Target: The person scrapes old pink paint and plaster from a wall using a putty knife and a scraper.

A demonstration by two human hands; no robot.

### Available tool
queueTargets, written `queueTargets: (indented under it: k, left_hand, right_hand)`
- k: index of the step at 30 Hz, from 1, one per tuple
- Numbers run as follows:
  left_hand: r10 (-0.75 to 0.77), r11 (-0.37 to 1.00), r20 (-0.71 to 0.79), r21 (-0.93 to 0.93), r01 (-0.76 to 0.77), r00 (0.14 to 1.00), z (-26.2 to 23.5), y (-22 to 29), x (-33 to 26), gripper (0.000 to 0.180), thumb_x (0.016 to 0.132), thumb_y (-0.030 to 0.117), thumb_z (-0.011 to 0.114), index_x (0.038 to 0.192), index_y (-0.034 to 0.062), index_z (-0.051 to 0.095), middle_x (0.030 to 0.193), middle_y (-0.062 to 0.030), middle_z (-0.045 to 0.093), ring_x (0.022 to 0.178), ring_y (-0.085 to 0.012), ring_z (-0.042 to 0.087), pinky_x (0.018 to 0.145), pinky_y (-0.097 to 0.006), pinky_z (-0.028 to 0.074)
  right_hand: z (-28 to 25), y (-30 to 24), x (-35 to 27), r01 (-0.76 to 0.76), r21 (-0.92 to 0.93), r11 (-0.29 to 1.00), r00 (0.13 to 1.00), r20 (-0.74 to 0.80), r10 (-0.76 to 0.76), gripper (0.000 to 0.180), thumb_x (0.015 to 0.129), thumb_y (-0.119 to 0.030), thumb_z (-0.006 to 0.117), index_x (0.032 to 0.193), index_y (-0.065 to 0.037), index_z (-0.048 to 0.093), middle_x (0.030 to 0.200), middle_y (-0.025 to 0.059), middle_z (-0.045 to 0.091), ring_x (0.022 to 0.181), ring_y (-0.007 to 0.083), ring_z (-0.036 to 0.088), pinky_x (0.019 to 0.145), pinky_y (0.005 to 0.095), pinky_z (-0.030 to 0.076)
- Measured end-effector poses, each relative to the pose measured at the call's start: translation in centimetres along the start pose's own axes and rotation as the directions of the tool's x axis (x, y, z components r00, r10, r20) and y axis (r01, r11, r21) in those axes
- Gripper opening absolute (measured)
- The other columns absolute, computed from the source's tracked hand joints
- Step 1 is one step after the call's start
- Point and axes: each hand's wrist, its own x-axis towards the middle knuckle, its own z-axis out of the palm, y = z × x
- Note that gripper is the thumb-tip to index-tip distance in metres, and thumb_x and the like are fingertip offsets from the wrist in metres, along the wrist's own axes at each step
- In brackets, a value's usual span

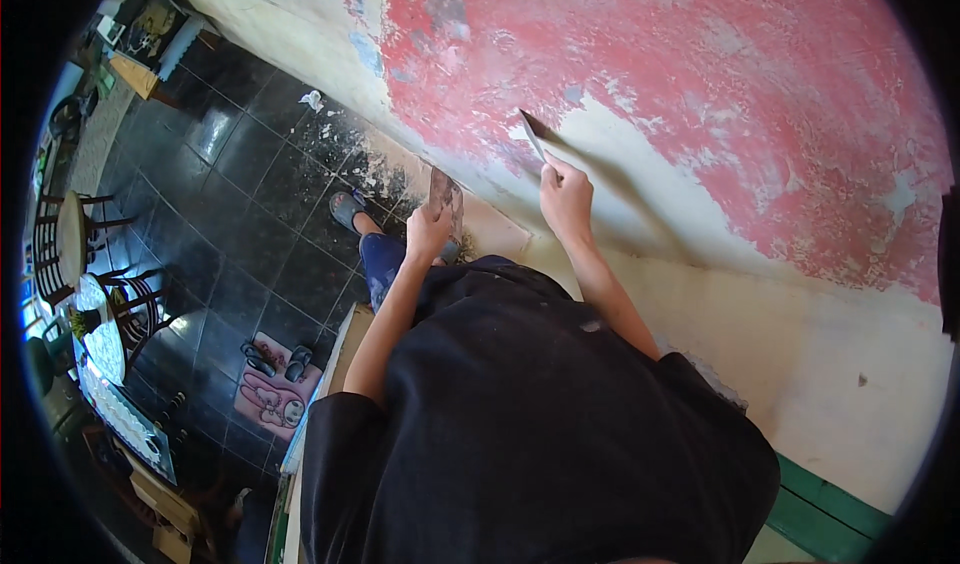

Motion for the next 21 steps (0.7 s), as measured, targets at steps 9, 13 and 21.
queueTargets:
  k: [9, 13, 21]
  left_hand:
    - [0.023, 1.0, -0.048, 0.022, -0.022, 0.999, -0.7, 0.8, 0.0, 0.039, 0.087, 0.032, 0.062, 0.084, -0.0066, 0.067, 0.079, -0.0293, 0.066, 0.082, -0.0487, 0.066, 0.074, -0.053, 0.052]
    - [0.001, 1.0, -0.06, -0.006, -0.002, 0.998, -0.6, 0.2, 0.3, 0.039, 0.087, 0.031, 0.062, 0.085, -0.0074, 0.067, 0.079, -0.0302, 0.066, 0.083, -0.0493, 0.066, 0.074, -0.052, 0.052]
    - [0.005, 1.0, -0.067, -0.027, -0.007, 0.998, -0.8, -0.8, 0.5, 0.038, 0.087, 0.03, 0.062, 0.086, -0.0072, 0.067, 0.08, -0.0307, 0.066, 0.083, -0.0489, 0.066, 0.074, -0.052, 0.052]
  right_hand:
    - [0.9, -0.6, 0.8, 0.021, 0.02, 1.0, 0.999, -0.025, -0.021, 0.033, 0.094, -0.014, 0.055, 0.119, 0.001, 0.071, 0.088, 0.0267, 0.071, 0.076, 0.0337, 0.071, 0.073, 0.0399, 0.053]
    - [1.5, 0.2, 0.1, 0.135, 0.039, 0.99, 0.986, -0.099, -0.131, 0.032, 0.094, -0.014, 0.056, 0.118, 0.001, 0.072, 0.092, 0.0283, 0.071, 0.08, 0.0373, 0.072, 0.074, 0.0417, 0.054]
    - [1.6, -0.4, 1.3, 0.084, -0.155, 0.984, 0.995, 0.06, -0.076, 0.033, 0.093, -0.013, 0.052, 0.116, 0.001, 0.072, 0.095, 0.0282, 0.071, 0.09, 0.0416, 0.07, 0.083, 0.0465, 0.054]
